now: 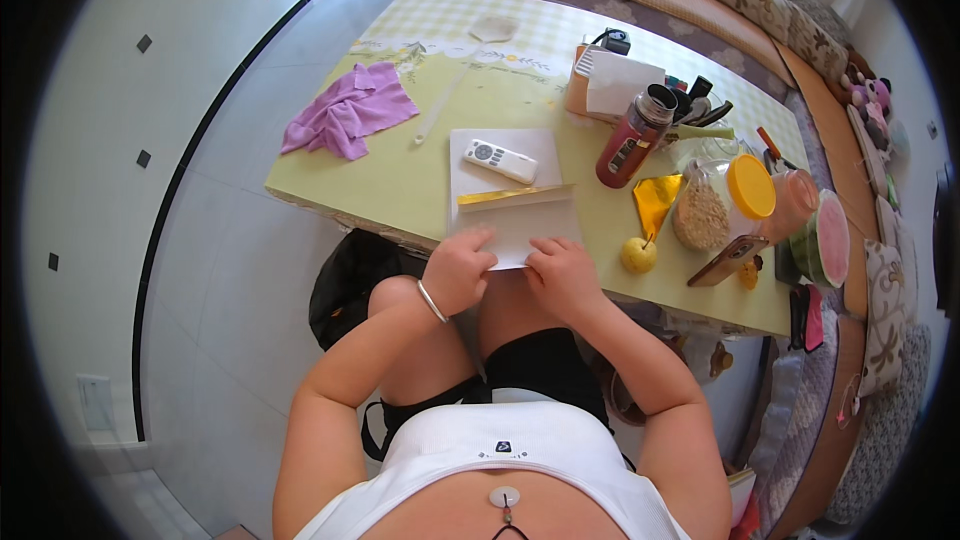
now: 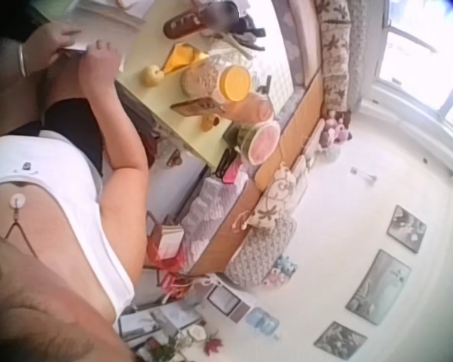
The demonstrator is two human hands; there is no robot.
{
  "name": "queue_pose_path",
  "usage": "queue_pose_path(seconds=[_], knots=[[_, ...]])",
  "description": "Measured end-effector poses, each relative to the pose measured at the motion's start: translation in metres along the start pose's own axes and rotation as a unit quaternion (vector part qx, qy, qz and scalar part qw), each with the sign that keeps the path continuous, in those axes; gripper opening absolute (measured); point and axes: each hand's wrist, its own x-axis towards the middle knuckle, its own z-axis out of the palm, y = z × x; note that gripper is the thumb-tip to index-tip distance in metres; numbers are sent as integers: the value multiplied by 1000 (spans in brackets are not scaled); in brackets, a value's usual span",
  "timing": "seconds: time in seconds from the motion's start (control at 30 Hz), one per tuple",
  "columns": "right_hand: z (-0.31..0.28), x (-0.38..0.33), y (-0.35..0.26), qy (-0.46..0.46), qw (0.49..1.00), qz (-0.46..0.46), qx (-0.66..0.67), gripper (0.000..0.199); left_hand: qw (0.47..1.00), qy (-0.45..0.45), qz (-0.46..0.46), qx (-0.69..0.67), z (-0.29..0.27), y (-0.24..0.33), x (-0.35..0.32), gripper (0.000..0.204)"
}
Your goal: The person sits at a low table and repeatedly folds a sheet of yellow paper into a smaller shape. They perform multiple folding steps, including folding in half and folding corners, then unfold the paper and repeat the process on the same sheet.
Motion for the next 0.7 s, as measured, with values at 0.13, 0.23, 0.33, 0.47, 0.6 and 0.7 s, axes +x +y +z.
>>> queue_pose_path(seconds=[0.13, 0.23, 0.33, 0.47, 0.6, 0.7], knots=[[-11, 13, 21, -51, 995, -8, 90, 11, 999, 34, 1, -6, -10, -17, 4, 13], [-12, 23, 42, -65, 991, 1, 115, 13, 999, 11, -37, -34, -6, -29, 2, 12], [-7, 31, 60, -60, 986, 51, 144, 17, 993, -6, -76, -85, -3, -38, 6, 11], [6, 34, 79, -26, 965, 148, 215, 18, 988, 87, -89, -96, 14, -54, 11, 12], [13, 46, 86, -3, 960, 214, 179, 19, 977, 96, -191, 8, 13, -40, 18, 15], [25, 54, 84, 26, 964, 225, 137, 20, 961, 42, -263, 73, 10, -31, 25, 20]])
